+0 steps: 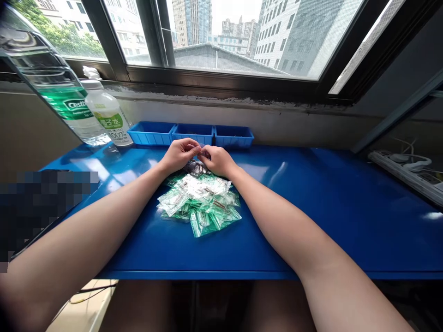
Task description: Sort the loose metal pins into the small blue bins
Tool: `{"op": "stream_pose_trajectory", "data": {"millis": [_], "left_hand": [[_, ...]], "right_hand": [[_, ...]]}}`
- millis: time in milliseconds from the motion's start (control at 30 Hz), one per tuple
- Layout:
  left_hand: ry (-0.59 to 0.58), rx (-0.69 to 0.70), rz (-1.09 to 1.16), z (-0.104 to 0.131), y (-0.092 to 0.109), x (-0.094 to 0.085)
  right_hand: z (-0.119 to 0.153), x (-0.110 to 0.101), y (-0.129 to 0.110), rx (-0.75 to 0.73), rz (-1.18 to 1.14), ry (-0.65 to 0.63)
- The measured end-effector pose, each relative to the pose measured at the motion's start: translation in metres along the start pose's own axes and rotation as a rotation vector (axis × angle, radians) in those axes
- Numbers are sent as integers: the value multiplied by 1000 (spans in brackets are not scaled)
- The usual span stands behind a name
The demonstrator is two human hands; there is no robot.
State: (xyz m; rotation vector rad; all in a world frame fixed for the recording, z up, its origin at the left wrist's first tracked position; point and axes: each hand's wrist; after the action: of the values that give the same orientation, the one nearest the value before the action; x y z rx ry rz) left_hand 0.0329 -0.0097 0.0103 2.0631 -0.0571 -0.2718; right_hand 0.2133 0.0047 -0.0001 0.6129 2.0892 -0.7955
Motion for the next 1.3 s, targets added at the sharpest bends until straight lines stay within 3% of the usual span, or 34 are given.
{"op": "stream_pose_trajectory", "data": {"millis": [100,233,633,867,1133,1300], "left_hand": [[-11,15,-17,0,-1,-1],[-11,19,-98,-1,-4,-3],[-3,97,-270,2,-2,1],[152,236,-391,1,-3,0],[465,347,-509,0,1,-2],[511,362,-588,-1,-1,-6]], "right_hand": [[0,2,5,61,-82,41],[-1,2,9,25,-135,77],[-2,5,10,-12,41,184],[-2,6,10,16,-61,256],[-3,6,11,31,-45,295],[-2,6,10,18,-23,255]]}}
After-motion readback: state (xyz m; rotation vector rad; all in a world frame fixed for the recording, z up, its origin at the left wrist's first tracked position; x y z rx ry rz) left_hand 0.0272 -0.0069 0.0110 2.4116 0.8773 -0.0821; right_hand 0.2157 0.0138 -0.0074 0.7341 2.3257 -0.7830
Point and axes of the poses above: each hand's wrist, its own z-axis away from the middle knuckle, its own x-axis out of the palm, y = z × x, and after that the axes turned 12 degrees about z, right-handed
